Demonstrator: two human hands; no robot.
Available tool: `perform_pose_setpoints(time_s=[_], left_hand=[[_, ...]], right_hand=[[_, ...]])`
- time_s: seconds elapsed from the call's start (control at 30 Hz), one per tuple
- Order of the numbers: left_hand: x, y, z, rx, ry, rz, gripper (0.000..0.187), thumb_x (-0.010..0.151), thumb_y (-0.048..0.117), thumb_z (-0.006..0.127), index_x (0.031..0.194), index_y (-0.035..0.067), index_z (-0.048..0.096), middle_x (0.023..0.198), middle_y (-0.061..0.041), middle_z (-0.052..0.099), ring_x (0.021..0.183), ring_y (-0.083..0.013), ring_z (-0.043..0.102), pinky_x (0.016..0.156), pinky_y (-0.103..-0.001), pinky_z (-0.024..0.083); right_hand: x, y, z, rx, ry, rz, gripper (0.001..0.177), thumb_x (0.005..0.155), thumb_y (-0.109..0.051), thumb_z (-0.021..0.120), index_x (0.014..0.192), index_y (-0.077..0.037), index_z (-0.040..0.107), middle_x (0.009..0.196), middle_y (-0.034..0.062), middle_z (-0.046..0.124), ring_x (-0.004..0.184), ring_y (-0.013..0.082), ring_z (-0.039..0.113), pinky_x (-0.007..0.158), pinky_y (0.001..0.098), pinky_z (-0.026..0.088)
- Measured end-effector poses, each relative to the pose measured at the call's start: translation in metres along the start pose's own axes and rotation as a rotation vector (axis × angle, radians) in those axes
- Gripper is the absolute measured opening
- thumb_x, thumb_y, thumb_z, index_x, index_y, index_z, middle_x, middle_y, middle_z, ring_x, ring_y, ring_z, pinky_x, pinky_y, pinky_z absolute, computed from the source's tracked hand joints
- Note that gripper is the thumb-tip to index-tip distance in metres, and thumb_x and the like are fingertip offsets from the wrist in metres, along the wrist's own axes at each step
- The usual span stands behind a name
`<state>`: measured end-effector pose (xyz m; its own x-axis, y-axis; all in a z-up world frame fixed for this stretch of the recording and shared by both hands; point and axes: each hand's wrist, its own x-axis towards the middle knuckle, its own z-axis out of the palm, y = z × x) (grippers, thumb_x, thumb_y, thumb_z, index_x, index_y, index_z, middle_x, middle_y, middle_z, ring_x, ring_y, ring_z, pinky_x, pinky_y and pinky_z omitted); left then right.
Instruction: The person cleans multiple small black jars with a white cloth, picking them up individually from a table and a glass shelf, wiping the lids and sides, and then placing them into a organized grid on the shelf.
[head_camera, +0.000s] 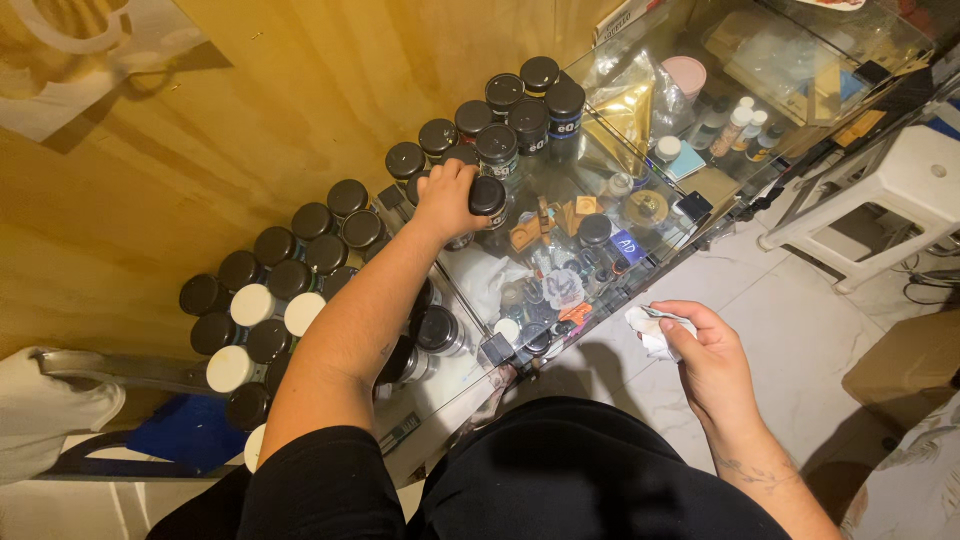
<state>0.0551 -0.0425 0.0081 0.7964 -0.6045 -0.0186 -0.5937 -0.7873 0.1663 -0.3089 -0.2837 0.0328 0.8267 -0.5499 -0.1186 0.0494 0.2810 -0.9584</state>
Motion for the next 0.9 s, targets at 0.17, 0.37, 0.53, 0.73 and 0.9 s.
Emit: perform_pose_setpoints(time_s=[0.17,0.37,0.53,0.73,0.9], left_hand=[[-0.007,0.008,-0.014,-0.098,0.0,-0.012,0.098,0.072,0.053,0.084,0.152,0.017,0.042,0.141,-0.005,0.051,0.129,-0.0265,0.049,0.101,-0.043,0.036],[0.001,0.007,-0.004,-0.057,0.012,-0.018,0.092,0.076,0.047,0.085,0.152,0.019,0.041,0.141,-0.004,0.054,0.128,-0.0257,0.051,0.099,-0.044,0.035],[-0.008,0.025,-0.013,-0.101,0.066,-0.019,0.091,0.072,0.047,0.087,0.147,0.018,0.045,0.136,-0.004,0.055,0.125,-0.0274,0.053,0.096,-0.045,0.037],[-0.018,0.126,-0.007,-0.405,0.23,0.438,0.019,0.085,0.036,0.076,0.08,0.023,0.062,0.088,0.004,0.066,0.092,-0.024,0.068,0.078,-0.04,0.049],[-0.058,0.253,0.0,-0.727,-0.076,0.727,0.041,0.096,0.036,0.063,0.064,0.012,0.056,0.071,-0.007,0.06,0.072,-0.0318,0.066,0.068,-0.039,0.053]], right_hand=[[0.002,0.009,-0.005,0.01,-0.014,0.012,0.027,0.096,0.004,0.06,0.121,0.006,0.068,0.089,0.0142,0.071,0.08,0.0139,0.068,0.075,0.0284,0.057],[-0.006,-0.001,0.003,0.012,-0.005,0.05,0.025,0.096,0.002,0.061,0.119,0.005,0.069,0.082,0.0138,0.069,0.071,0.0126,0.066,0.066,0.0253,0.055],[-0.009,-0.006,0.001,0.014,0.002,0.058,0.024,0.096,0.0,0.061,0.118,0.004,0.07,0.08,0.0142,0.068,0.068,0.0129,0.065,0.063,0.025,0.054],[-0.009,-0.006,-0.024,0.013,0.04,0.116,0.024,0.097,-0.003,0.06,0.118,0.002,0.071,0.084,0.0194,0.072,0.076,0.0171,0.066,0.075,0.0321,0.057],[-0.023,-0.022,-0.054,0.08,0.224,0.053,0.025,0.102,-0.01,0.06,0.123,0.001,0.067,0.096,0.0143,0.071,0.09,0.0141,0.067,0.087,0.029,0.056]])
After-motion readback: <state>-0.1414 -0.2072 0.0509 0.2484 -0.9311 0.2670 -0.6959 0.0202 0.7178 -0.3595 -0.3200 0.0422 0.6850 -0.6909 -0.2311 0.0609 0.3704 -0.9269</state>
